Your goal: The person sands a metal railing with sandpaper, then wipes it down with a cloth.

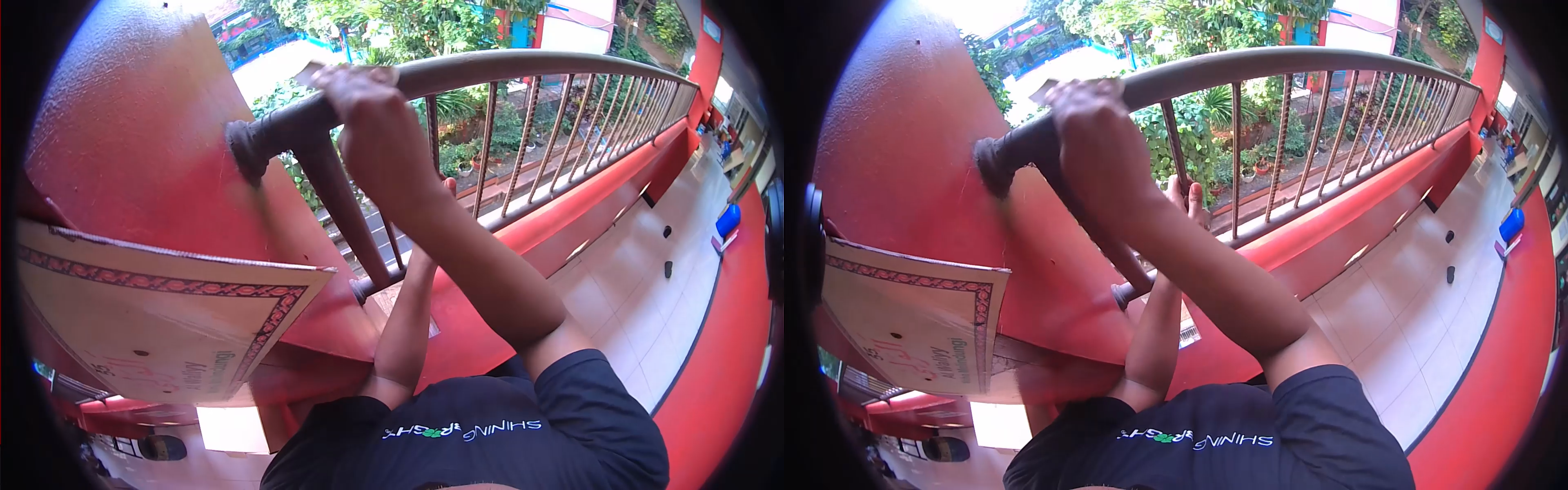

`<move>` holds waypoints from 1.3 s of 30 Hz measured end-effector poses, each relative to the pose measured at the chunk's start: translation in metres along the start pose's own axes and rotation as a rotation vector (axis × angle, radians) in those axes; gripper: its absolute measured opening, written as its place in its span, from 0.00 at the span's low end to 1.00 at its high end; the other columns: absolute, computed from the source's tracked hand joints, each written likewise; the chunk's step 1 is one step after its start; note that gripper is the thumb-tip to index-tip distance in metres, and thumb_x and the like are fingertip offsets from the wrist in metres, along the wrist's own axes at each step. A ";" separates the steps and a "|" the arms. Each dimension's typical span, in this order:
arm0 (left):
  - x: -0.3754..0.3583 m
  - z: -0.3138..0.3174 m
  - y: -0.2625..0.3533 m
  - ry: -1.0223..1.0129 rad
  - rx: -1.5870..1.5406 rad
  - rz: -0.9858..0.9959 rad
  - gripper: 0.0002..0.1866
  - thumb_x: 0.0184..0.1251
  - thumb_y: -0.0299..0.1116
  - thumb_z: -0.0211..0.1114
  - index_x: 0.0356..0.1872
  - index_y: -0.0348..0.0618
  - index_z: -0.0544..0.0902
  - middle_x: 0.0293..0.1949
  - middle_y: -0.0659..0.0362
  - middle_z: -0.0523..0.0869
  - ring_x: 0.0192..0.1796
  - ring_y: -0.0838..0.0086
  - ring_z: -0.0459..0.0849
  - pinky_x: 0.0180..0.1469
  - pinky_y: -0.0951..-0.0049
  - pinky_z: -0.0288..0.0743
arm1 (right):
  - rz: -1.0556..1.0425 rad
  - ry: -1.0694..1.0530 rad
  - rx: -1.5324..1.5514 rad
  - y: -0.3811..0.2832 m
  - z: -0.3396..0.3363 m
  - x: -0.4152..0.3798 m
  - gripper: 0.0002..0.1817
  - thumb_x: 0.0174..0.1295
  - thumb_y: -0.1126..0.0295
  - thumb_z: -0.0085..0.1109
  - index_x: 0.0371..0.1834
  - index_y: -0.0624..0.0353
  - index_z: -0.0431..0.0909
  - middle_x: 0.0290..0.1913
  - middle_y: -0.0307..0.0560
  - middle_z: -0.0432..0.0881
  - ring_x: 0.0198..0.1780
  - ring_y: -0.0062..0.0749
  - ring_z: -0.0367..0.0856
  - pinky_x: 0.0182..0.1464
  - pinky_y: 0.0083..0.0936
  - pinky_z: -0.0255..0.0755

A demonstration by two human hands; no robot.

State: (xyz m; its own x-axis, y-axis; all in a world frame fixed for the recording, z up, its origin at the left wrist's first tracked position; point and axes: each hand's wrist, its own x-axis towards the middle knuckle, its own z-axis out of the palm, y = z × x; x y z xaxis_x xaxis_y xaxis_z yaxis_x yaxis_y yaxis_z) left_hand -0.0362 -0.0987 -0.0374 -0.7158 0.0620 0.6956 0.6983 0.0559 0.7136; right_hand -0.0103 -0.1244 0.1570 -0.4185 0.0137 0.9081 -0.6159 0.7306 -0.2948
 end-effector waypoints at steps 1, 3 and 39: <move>0.002 0.003 0.005 -0.056 0.001 -0.244 0.17 0.82 0.46 0.57 0.44 0.40 0.74 0.29 0.53 0.74 0.32 0.61 0.72 0.39 0.58 0.67 | 0.094 -0.002 -0.024 0.003 -0.001 0.005 0.21 0.65 0.82 0.50 0.60 0.67 0.83 0.62 0.62 0.84 0.68 0.49 0.81 0.74 0.42 0.70; 0.004 -0.008 0.010 -0.166 0.075 -0.332 0.14 0.80 0.42 0.61 0.51 0.40 0.76 0.38 0.56 0.78 0.40 0.67 0.77 0.47 0.61 0.72 | -0.045 0.047 -0.105 -0.009 0.013 -0.013 0.22 0.63 0.83 0.50 0.60 0.68 0.83 0.61 0.63 0.84 0.67 0.50 0.81 0.73 0.41 0.72; 0.008 0.001 -0.003 -0.131 0.126 -0.134 0.18 0.79 0.44 0.63 0.44 0.36 0.72 0.28 0.51 0.78 0.30 0.59 0.77 0.35 0.58 0.69 | -0.268 0.221 -0.203 0.114 -0.090 -0.001 0.25 0.64 0.86 0.46 0.56 0.54 0.87 0.47 0.54 0.91 0.49 0.47 0.91 0.60 0.40 0.81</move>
State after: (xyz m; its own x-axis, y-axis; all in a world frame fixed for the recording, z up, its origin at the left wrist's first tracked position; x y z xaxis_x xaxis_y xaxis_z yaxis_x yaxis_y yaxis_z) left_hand -0.0438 -0.0970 -0.0345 -0.8009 0.1744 0.5728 0.5983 0.1961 0.7769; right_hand -0.0195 0.0205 0.1490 -0.0942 -0.0653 0.9934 -0.5304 0.8477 0.0054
